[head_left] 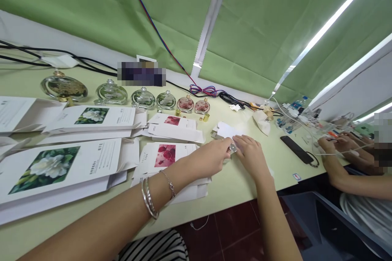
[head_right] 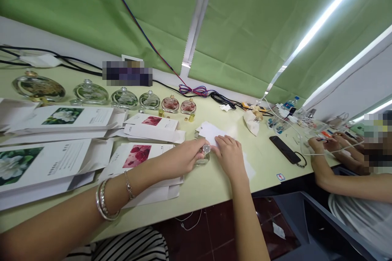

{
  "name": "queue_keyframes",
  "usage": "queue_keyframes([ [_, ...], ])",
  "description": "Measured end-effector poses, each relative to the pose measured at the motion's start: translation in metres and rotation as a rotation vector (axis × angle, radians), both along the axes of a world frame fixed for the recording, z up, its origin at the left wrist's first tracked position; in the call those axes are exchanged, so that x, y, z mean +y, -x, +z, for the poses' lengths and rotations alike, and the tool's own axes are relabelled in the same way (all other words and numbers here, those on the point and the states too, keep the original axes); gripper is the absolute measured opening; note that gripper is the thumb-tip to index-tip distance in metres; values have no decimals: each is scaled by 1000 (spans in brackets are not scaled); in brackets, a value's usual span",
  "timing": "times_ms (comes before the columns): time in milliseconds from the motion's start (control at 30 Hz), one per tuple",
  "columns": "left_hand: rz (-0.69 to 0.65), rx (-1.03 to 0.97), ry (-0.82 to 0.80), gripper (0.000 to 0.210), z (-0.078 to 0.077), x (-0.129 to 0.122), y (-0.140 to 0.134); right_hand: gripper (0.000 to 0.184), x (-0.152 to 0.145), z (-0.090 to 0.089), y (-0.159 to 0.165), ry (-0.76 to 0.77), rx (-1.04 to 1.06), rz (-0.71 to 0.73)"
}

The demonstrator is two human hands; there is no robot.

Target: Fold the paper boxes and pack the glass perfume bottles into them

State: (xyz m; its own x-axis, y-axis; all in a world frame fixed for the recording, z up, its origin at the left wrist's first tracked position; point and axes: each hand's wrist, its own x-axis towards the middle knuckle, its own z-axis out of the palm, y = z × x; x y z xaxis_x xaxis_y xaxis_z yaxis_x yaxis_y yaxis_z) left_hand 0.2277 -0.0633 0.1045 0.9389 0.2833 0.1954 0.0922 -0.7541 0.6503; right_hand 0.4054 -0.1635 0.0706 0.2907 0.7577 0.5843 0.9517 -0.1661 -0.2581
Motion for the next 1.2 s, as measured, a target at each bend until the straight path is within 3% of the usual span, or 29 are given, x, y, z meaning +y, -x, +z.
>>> queue_keyframes([
  [200, -47, 9, 45, 30, 0, 5, -1, 53, -27, 16, 33, -4, 28, 41],
  [367, 8, 39, 86, 36, -5, 10, -7, 36, -9, 24, 63, 118, 28, 64],
  [467, 51, 89, 91, 36, -7, 11, -11, 28, 1, 29, 64, 100, 8, 59],
  [533, 72, 114, 94, 36, -6, 11, -11, 30, -3, 43, 58, 42, 0, 49],
  [633, 83, 139, 96, 37, -3, 11, -10, 33, -22, 85, 45, -278, -43, -34],
  [667, 82, 144, 97, 37, -2, 11, -10, 33, -28, 102, 42, -548, -91, -71],
  [700, 82, 147, 96, 37, -1, 11, -9, 31, -32, 118, 40, -724, -109, -67],
  [733, 81, 149, 97, 37, 0, 11, -9, 27, -33, 132, 39, -757, -111, -39],
  [767, 79, 148, 98, 36, 0, 11, -10, 24, -29, 142, 38, -728, -111, -15],
  [800, 78, 147, 101, 36, 0, 12, -10, 20, -20, 148, 37, -591, -111, -12],
  [867, 72, 139, 109, 36, -2, 12, -11, 19, 10, 147, 31, -188, -128, -67],
  [900, 72, 134, 114, 36, -3, 13, -11, 22, 30, 142, 26, 48, -153, -133],
  [933, 75, 129, 119, 36, -4, 12, -11, 24, 52, 134, 20, 192, -156, -144],
  [1067, 88, 124, 140, 37, -4, 10, -8, 27, 129, 93, -7, 542, -130, -140],
  [1200, 85, 137, 156, 37, -3, 9, -5, 29, 167, 64, -13, 797, -125, -105],
])
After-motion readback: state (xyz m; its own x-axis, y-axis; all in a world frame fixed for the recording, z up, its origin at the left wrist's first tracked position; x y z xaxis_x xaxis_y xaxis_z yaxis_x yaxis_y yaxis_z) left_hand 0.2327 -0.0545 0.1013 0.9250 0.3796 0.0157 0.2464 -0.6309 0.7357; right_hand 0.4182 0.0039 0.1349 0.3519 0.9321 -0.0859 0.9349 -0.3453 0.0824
